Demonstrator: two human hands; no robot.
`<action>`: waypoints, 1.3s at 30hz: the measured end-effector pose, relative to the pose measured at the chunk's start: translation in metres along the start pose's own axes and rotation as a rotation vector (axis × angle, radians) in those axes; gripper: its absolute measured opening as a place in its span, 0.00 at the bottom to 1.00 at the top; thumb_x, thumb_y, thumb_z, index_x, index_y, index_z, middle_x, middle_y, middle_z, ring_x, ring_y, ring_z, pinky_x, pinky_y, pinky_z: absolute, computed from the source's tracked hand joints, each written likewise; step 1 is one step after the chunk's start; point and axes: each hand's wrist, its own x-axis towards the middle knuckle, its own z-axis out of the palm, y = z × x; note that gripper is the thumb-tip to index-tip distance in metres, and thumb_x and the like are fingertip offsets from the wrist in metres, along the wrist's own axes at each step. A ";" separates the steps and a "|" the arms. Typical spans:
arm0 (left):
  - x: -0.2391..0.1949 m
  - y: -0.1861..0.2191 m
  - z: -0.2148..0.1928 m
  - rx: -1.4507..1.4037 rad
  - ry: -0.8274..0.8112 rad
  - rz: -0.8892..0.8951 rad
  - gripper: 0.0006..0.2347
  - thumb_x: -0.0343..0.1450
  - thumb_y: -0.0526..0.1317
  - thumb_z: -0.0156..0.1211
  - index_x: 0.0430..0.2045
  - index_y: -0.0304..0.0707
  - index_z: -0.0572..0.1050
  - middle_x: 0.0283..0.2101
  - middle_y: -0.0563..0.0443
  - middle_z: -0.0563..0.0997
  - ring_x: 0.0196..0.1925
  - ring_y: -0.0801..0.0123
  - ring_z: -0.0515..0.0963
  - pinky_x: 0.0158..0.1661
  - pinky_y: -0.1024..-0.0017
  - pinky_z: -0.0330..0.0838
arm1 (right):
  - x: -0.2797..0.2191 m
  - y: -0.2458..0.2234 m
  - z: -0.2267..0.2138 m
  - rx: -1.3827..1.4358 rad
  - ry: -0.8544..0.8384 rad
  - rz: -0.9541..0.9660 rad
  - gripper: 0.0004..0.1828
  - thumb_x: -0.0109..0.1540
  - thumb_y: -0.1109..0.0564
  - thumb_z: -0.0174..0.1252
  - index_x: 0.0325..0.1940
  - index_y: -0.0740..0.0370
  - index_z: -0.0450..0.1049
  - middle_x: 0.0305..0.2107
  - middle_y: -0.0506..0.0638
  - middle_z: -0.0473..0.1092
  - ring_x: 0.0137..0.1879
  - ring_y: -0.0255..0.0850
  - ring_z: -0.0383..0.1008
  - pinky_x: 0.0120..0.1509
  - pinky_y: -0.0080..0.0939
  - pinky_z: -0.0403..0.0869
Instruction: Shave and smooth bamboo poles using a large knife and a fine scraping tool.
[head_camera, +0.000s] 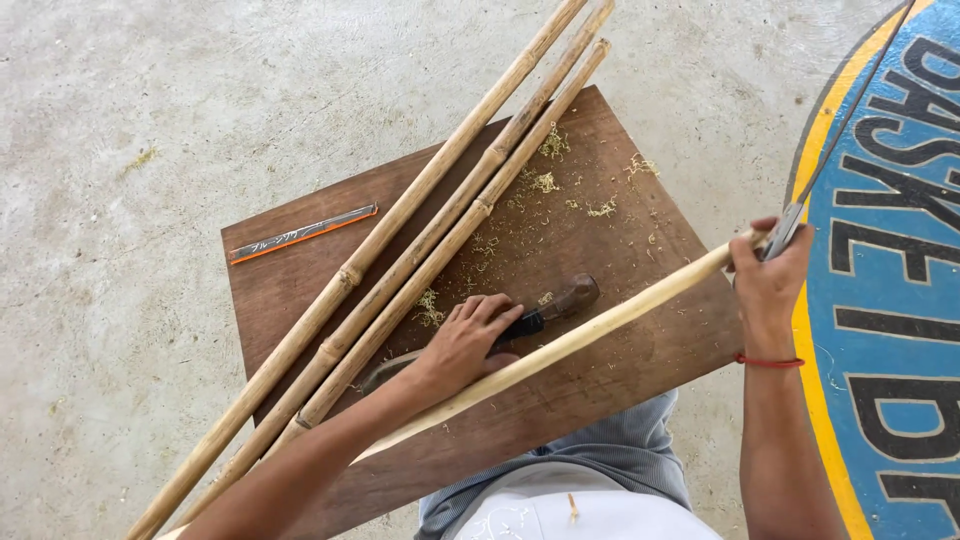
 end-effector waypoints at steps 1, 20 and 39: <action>0.004 -0.003 0.009 0.023 0.042 0.004 0.28 0.68 0.52 0.60 0.61 0.36 0.69 0.65 0.39 0.69 0.66 0.50 0.63 0.64 0.49 0.58 | -0.005 0.002 0.001 -0.032 0.020 0.014 0.18 0.66 0.68 0.58 0.57 0.68 0.59 0.46 0.59 0.66 0.39 0.42 0.77 0.40 0.35 0.81; 0.032 -0.087 0.011 0.288 0.295 -0.312 0.20 0.73 0.52 0.58 0.59 0.51 0.74 0.77 0.36 0.39 0.76 0.36 0.34 0.71 0.36 0.31 | 0.081 0.064 0.104 -0.559 -0.337 -0.037 0.17 0.65 0.53 0.61 0.47 0.67 0.65 0.36 0.54 0.65 0.36 0.40 0.67 0.36 0.38 0.72; -0.044 -0.036 -0.053 0.142 0.158 -0.648 0.56 0.57 0.70 0.62 0.75 0.50 0.37 0.74 0.31 0.32 0.76 0.42 0.30 0.69 0.43 0.26 | 0.090 0.081 0.059 -0.593 -0.208 -0.252 0.22 0.71 0.45 0.61 0.52 0.69 0.71 0.45 0.63 0.69 0.45 0.50 0.74 0.50 0.52 0.75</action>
